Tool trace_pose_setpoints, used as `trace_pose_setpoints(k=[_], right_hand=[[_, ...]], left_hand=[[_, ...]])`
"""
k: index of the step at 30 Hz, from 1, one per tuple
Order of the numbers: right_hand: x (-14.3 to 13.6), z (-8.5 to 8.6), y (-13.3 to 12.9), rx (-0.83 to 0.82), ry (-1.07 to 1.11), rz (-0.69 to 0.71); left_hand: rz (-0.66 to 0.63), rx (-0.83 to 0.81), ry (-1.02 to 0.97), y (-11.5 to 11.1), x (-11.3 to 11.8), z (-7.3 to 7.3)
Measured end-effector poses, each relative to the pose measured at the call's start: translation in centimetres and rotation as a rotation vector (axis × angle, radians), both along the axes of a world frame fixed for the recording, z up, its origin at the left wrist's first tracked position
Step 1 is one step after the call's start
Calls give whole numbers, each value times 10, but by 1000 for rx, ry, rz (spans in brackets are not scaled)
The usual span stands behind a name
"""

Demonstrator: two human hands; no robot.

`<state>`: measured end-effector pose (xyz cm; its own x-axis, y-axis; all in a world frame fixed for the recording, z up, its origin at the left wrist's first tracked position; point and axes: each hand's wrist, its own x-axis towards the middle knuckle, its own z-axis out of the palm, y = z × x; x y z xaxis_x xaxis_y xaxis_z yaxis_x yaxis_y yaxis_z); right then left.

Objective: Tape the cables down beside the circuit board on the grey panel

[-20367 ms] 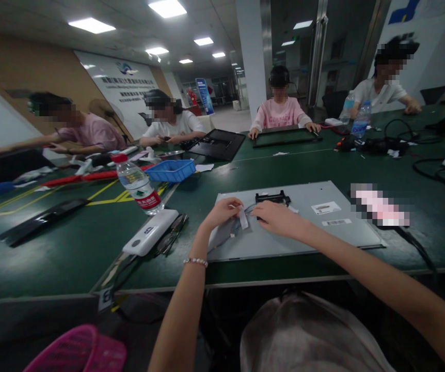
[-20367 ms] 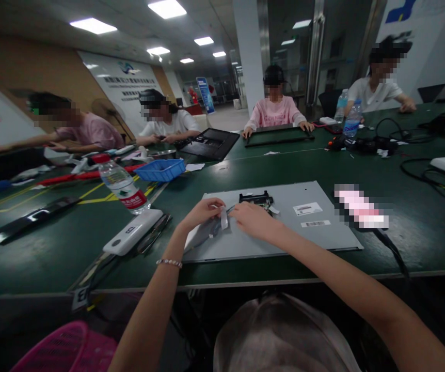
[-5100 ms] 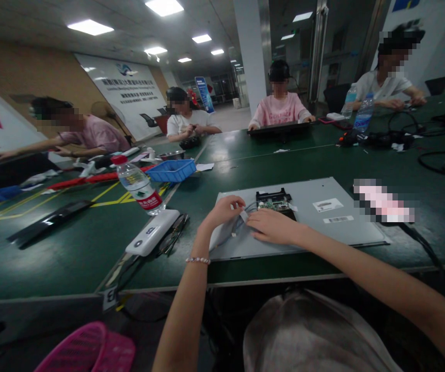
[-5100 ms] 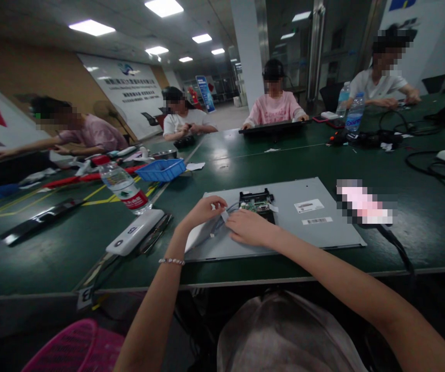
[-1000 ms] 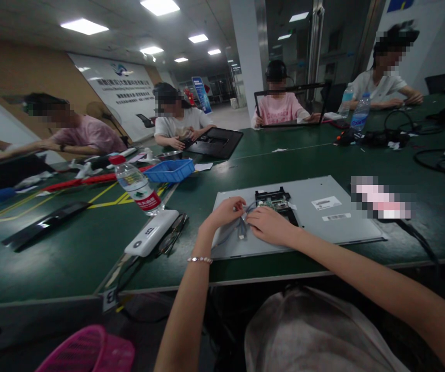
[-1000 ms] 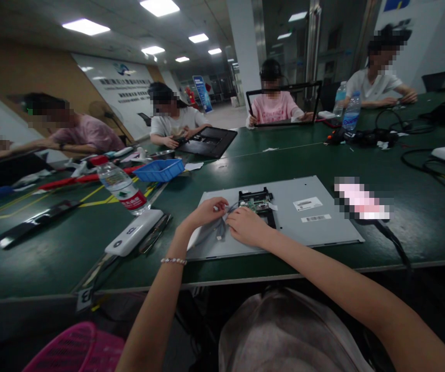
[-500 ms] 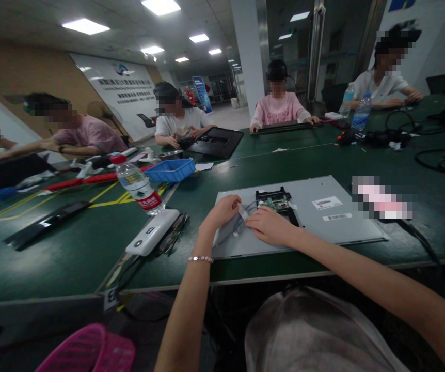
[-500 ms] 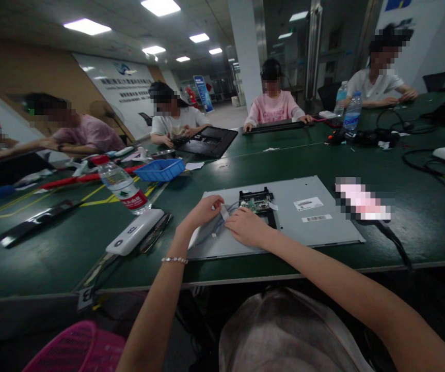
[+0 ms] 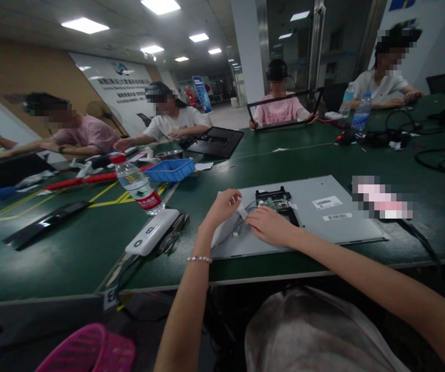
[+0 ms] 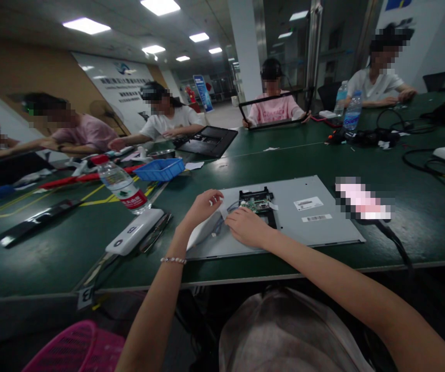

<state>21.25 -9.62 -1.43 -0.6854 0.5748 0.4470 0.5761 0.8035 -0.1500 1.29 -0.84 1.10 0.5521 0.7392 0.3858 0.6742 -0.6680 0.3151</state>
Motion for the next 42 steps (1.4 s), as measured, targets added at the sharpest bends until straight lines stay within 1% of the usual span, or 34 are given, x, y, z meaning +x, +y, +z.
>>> trace_pose_setpoints(k=[3, 8, 13, 15, 19, 29, 34, 37, 42], right_hand=[[-1, -1, 1, 12, 5, -11], [-1, -1, 0, 17, 14, -26], [-1, -2, 0, 5, 29, -43], [-1, -2, 0, 1, 31, -50], [-1, -1, 0, -1, 30, -51], [0, -1, 0, 26, 21, -15], [-1, -4, 2, 27, 8, -23], [-1, -4, 3, 26, 1, -22], [-1, -4, 2, 26, -2, -25]], left_hand=[[-29, -10, 33, 1, 1, -1], [5, -2, 64, 2, 1, -3], [-11, -98, 68, 2, -1, -5], [-20, -125, 63, 3, -1, -5], [-16, -121, 41, 3, 0, -4], [-30, -173, -2, 1, 3, -3], [14, -158, 31, 6, -2, -8], [15, -147, 41, 7, -4, -10], [-20, -49, -14, -1, -2, -1]])
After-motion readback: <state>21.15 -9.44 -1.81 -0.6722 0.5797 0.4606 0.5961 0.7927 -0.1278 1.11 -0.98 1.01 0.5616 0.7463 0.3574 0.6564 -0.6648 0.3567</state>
